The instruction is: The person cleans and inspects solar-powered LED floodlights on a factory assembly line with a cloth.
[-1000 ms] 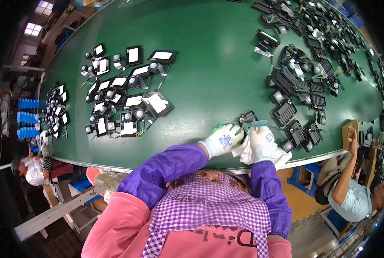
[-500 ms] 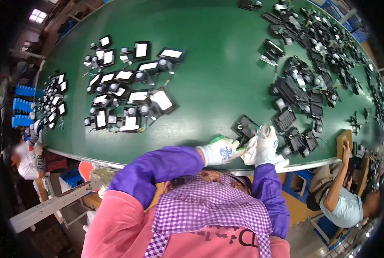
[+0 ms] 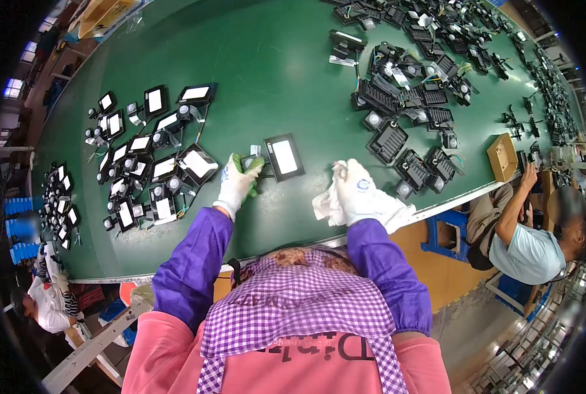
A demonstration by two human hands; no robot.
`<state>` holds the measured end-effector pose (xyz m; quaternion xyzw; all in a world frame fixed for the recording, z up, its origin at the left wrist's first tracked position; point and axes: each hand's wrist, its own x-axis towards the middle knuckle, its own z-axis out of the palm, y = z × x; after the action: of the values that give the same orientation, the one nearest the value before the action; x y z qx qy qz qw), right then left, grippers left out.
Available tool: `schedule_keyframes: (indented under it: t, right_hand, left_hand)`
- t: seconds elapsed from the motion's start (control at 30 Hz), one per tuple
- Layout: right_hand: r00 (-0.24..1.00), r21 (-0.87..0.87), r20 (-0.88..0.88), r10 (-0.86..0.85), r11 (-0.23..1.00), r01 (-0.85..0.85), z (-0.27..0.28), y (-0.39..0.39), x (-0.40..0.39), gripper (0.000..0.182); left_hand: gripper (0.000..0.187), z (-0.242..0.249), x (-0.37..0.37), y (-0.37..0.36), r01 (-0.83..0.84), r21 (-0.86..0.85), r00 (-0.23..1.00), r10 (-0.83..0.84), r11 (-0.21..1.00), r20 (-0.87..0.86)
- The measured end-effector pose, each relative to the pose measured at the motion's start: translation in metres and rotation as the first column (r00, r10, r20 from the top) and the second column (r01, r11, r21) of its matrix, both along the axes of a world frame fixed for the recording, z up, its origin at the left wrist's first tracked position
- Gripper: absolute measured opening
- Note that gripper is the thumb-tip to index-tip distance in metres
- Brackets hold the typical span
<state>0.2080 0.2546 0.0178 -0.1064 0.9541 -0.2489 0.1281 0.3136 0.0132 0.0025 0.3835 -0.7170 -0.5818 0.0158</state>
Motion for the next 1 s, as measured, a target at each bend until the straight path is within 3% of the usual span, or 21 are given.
schedule_keyframes:
  t: [0.03,0.07,0.17,0.2,0.27,0.37,0.43,0.5,0.57,0.6,0.63,0.67,0.7,0.73,0.77,0.83,0.87,0.93,1.0]
  right_hand:
    - [0.994,-0.051,-0.046,0.101,0.993,-0.104,-0.018,0.001,0.003,0.021]
    - [0.976,0.035,-0.108,0.188,0.982,-0.186,-0.034,0.004,0.009,0.02]
    - [0.915,0.182,-0.178,0.363,0.926,-0.332,-0.053,0.01,0.019,0.023]
    - [0.905,0.193,-0.18,0.384,0.916,-0.351,-0.055,0.011,0.016,0.023]
    - [0.903,0.187,-0.158,0.4,0.91,-0.371,-0.057,0.015,0.007,0.02]
    - [0.942,0.193,-0.148,0.302,0.943,-0.272,-0.058,0.012,-0.021,0.016]
    - [0.962,0.156,-0.064,0.265,0.955,-0.253,-0.039,0.005,-0.03,0.033]
    - [0.959,0.072,0.022,0.281,0.957,-0.282,-0.001,-0.007,-0.02,0.046]
    - [0.914,0.154,0.047,0.402,0.902,-0.404,0.002,-0.019,0.021,0.039]
    - [0.886,0.189,0.059,0.46,0.866,-0.463,0.004,-0.025,0.041,0.036]
    - [0.898,0.202,-0.018,0.439,0.882,-0.426,-0.004,-0.025,0.059,0.028]
    - [0.927,0.194,0.021,0.373,0.908,-0.37,-0.011,-0.024,0.052,0.023]
    - [0.948,0.187,0.063,0.311,0.93,-0.317,-0.013,-0.027,0.038,0.021]
    - [0.95,0.105,-0.015,0.312,0.945,-0.309,-0.013,-0.024,0.025,0.023]
    - [0.963,0.163,0.156,0.221,0.956,-0.245,-0.004,-0.036,0.0,0.024]
    - [0.958,0.157,0.201,0.205,0.959,-0.238,-0.006,-0.041,-0.016,0.026]
    - [0.948,0.18,0.122,0.294,0.933,-0.312,0.0,-0.038,-0.005,0.029]
    - [0.898,0.239,0.162,0.409,0.867,-0.437,0.011,-0.029,0.027,0.032]
    - [0.88,0.258,0.307,0.363,0.858,-0.444,0.01,-0.031,0.037,0.031]
  left_hand:
    - [0.043,-0.008,0.003,0.0,0.039,-0.115,0.997,-0.031,0.993,0.067]
    - [0.046,-0.024,0.005,0.0,0.019,-0.146,0.999,-0.014,0.989,0.035]
    - [0.047,0.006,0.016,0.003,0.287,-0.092,0.955,-0.279,0.953,0.097]
    - [0.054,0.002,0.018,0.002,0.412,-0.006,0.91,-0.412,0.911,-0.05]
    - [0.058,-0.003,0.025,0.01,0.379,0.21,0.925,-0.37,0.901,-0.081]
    - [0.057,-0.001,0.021,0.023,0.358,0.475,0.924,-0.377,0.804,-0.058]
    - [0.055,-0.013,0.021,0.031,0.326,0.606,0.916,-0.402,0.725,-0.012]
    - [0.048,-0.013,0.024,0.049,0.265,0.58,0.944,-0.331,0.77,0.008]
    - [0.045,-0.018,0.027,0.062,0.197,0.562,0.97,-0.243,0.803,0.006]
    - [0.043,-0.036,0.031,0.068,0.254,0.432,0.966,-0.249,0.865,-0.068]
    - [0.041,-0.048,0.033,0.074,0.288,0.283,0.957,-0.26,0.915,-0.13]
    - [0.04,-0.06,0.036,0.08,0.32,0.151,0.933,-0.283,0.935,-0.22]
    - [0.039,-0.039,0.032,0.079,0.273,0.314,0.961,-0.247,0.909,-0.12]
    - [0.038,-0.018,0.028,0.077,0.194,0.456,0.977,-0.215,0.869,-0.006]
    - [0.037,-0.011,0.027,0.077,0.116,0.587,0.99,-0.144,0.802,0.001]
    - [0.036,-0.014,0.028,0.079,0.121,0.52,0.986,-0.164,0.845,0.036]
    - [0.035,-0.03,0.031,0.081,0.131,0.456,0.991,-0.118,0.88,-0.056]
    - [0.035,-0.061,0.035,0.092,0.133,0.372,0.983,-0.074,0.919,-0.168]
    - [0.038,-0.049,0.032,0.088,0.154,0.353,0.986,-0.118,0.923,-0.12]
